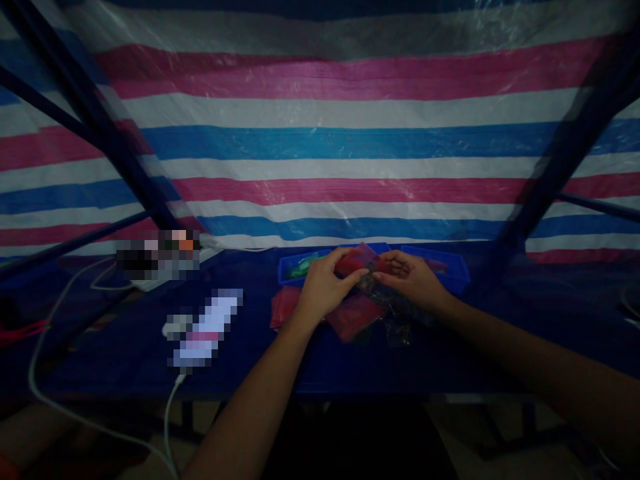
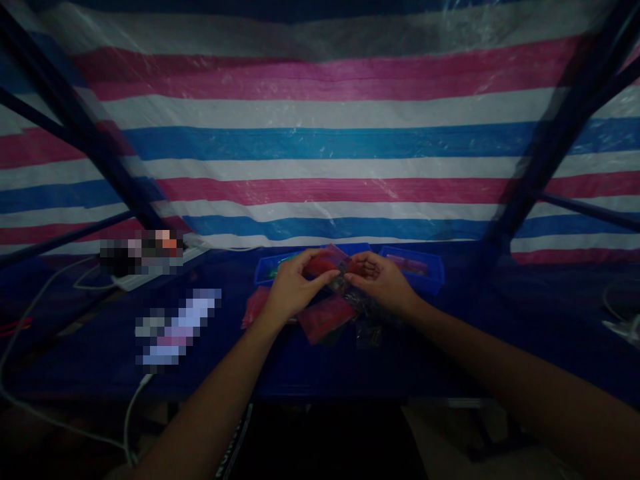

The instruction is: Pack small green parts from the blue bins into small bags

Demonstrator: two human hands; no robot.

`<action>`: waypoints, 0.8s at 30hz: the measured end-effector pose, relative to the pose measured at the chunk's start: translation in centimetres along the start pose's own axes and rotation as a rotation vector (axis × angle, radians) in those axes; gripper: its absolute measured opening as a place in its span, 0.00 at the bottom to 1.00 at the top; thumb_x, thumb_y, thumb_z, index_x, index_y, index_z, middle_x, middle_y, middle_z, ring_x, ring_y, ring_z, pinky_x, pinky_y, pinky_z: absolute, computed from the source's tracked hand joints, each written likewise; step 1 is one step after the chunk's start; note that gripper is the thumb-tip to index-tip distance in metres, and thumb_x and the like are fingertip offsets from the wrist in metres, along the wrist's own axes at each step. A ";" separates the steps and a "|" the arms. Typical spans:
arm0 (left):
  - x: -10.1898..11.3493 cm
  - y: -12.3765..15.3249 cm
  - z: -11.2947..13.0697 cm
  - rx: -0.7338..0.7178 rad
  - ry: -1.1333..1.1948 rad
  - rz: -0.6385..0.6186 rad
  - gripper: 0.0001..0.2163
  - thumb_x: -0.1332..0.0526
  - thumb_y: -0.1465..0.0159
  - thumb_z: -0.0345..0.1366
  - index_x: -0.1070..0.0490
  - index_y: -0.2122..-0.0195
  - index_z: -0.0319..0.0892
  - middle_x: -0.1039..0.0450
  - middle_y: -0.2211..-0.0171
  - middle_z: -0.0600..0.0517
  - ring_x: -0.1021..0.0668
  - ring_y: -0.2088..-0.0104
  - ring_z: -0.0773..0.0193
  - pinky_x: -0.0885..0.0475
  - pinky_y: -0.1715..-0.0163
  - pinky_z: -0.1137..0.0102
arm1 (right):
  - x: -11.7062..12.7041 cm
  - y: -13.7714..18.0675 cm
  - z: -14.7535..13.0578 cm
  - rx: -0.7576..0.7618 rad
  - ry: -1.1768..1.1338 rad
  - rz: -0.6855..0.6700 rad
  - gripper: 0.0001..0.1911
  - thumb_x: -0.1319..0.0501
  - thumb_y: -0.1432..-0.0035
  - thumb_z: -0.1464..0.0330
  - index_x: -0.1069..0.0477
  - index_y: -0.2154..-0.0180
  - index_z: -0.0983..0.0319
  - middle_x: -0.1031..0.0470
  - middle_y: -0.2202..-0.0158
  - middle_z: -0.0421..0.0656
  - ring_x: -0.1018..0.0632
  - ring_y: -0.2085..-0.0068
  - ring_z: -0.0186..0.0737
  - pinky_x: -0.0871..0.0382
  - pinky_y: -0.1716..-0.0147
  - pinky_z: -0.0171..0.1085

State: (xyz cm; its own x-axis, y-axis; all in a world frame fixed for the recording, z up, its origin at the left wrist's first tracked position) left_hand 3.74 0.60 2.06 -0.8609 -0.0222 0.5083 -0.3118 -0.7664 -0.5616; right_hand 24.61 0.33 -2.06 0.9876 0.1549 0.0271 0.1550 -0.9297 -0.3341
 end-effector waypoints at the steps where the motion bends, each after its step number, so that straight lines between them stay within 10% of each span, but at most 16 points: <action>1: -0.1 0.0 -0.1 0.003 0.020 0.009 0.19 0.29 0.37 0.41 0.25 0.46 0.47 0.18 0.55 0.49 0.17 0.58 0.56 0.24 0.56 0.63 | -0.2 0.1 0.0 0.002 0.002 -0.038 0.22 0.25 0.49 0.62 0.27 0.53 0.57 0.18 0.53 0.44 0.17 0.52 0.44 0.23 0.47 0.45; 12: -0.5 0.2 -1.3 0.014 0.005 -0.162 0.31 0.31 0.37 0.31 0.37 0.34 0.50 0.20 0.60 0.51 0.18 0.62 0.59 0.23 0.56 0.61 | 0.0 0.0 1.0 -0.018 0.069 -0.111 0.16 0.27 0.46 0.58 0.22 0.58 0.57 0.17 0.57 0.43 0.17 0.56 0.45 0.23 0.49 0.46; 19: 0.0 -0.1 -0.4 -0.100 -0.090 0.091 0.15 0.32 0.34 0.36 0.26 0.46 0.45 0.24 0.51 0.46 0.21 0.56 0.58 0.24 0.59 0.64 | 0.8 -0.4 0.9 0.049 0.072 0.175 0.13 0.29 0.44 0.60 0.28 0.61 0.57 0.20 0.61 0.42 0.18 0.59 0.44 0.22 0.55 0.43; 24: -0.8 0.4 0.7 -0.121 -0.026 -0.172 0.15 0.36 0.31 0.46 0.25 0.48 0.44 0.22 0.53 0.47 0.21 0.57 0.59 0.25 0.59 0.65 | -0.3 0.3 0.2 0.111 0.118 0.029 0.14 0.30 0.42 0.62 0.27 0.55 0.56 0.21 0.54 0.44 0.18 0.55 0.44 0.22 0.52 0.44</action>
State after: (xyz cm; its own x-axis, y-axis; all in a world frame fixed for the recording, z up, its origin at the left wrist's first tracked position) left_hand 4.56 -0.16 1.87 -0.7809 0.0845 0.6189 -0.5003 -0.6779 -0.5386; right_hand 24.37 0.04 -2.37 0.9888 0.0822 0.1248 0.1293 -0.8894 -0.4385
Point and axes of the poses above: each hand's wrist, its own y-axis away from the middle knuckle, its own x-axis out of the back of the hand, z = x × y, the point moved 2 cm from there along -y, towards the middle knuckle
